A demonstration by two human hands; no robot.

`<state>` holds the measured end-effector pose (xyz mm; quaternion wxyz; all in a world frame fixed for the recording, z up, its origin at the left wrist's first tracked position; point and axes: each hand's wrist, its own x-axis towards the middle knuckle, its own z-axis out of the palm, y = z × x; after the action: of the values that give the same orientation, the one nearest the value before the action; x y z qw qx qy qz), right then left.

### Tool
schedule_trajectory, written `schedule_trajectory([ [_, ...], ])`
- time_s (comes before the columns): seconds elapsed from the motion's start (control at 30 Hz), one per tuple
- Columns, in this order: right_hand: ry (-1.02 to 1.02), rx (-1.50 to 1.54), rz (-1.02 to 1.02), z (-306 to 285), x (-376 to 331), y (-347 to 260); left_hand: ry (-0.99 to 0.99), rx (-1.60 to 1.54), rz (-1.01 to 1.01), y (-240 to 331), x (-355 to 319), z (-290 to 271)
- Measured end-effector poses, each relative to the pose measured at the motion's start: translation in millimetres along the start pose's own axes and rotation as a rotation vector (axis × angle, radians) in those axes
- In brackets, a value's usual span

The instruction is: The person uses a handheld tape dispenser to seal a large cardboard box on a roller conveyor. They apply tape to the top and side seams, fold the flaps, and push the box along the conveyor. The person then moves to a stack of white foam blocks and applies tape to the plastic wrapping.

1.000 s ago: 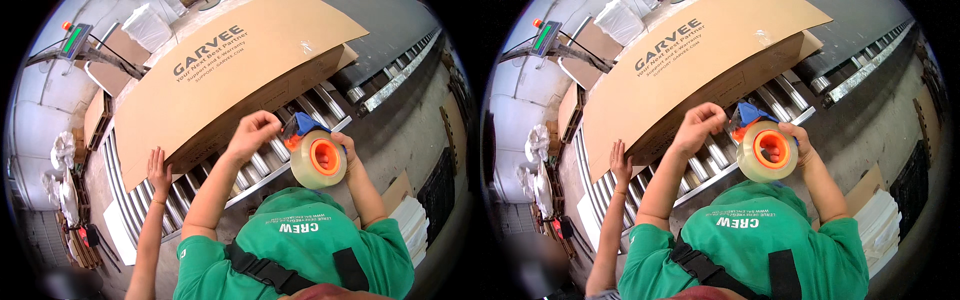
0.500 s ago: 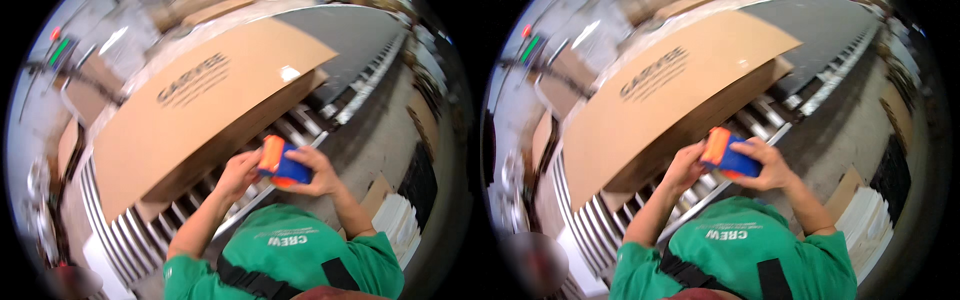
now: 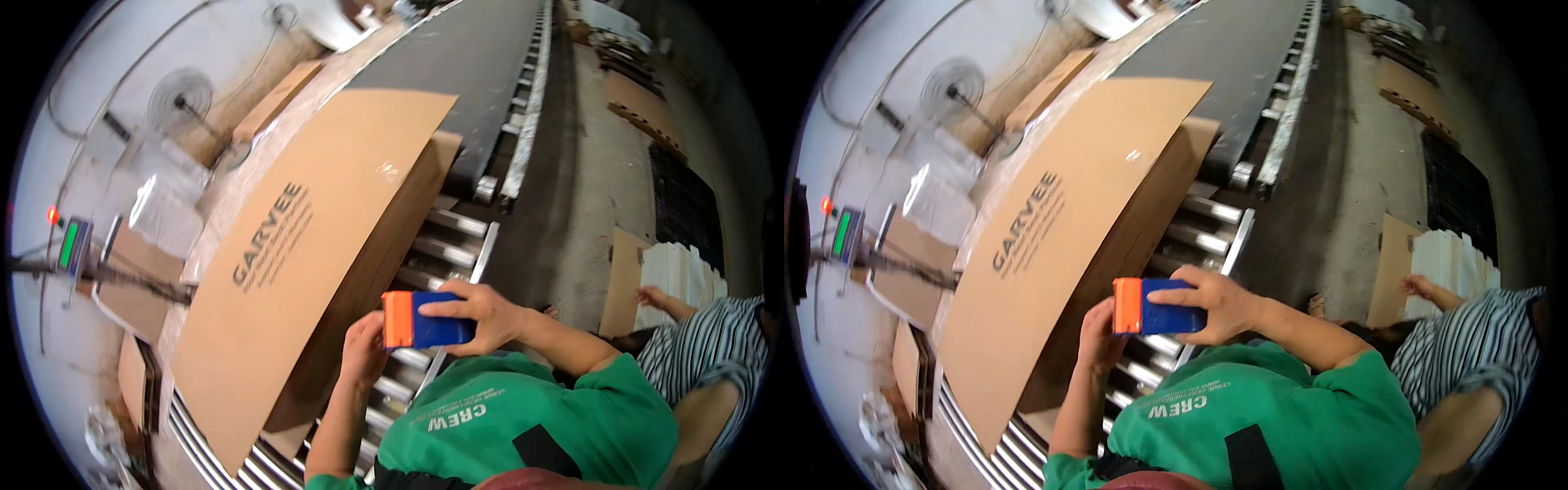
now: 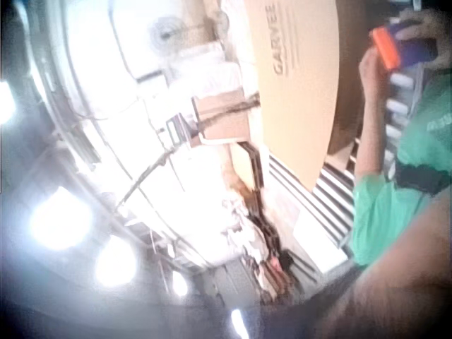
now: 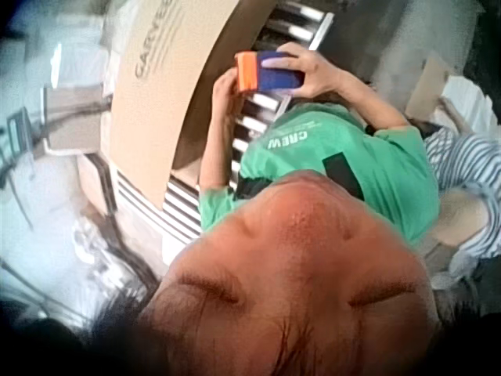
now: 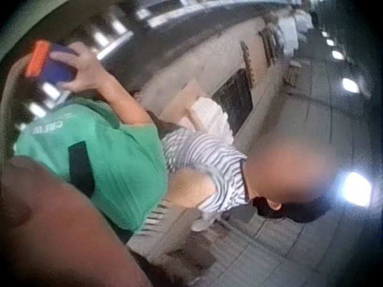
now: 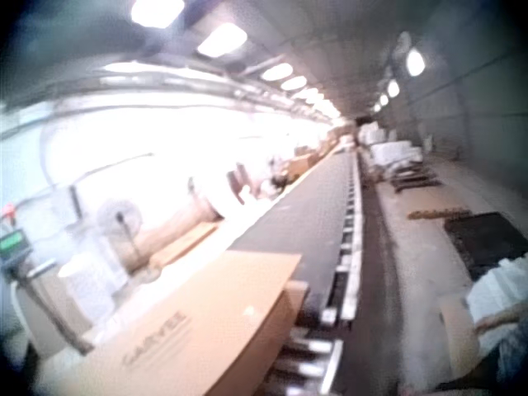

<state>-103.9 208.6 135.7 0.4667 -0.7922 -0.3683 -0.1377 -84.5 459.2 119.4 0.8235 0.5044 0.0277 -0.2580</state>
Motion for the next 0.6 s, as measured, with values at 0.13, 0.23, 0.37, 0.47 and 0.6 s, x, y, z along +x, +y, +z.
schedule_trajectory([
  [0.13,0.028,-0.062,0.040,9,-2,-12,0.098,0.124,0.005,3,0,7],
  [0.23,0.105,-0.090,0.030,15,3,-20,0.074,0.036,-0.039,-2,2,3],
  [0.37,0.086,-0.076,0.024,23,13,-20,-0.034,-0.150,-0.106,5,-5,-10],
  [0.47,0.043,-0.097,0.022,24,18,-23,-0.086,-0.180,-0.122,8,-7,-15],
  [0.6,0.017,-0.115,0.028,33,22,-20,0.056,0.160,0.028,6,-3,-25],
])
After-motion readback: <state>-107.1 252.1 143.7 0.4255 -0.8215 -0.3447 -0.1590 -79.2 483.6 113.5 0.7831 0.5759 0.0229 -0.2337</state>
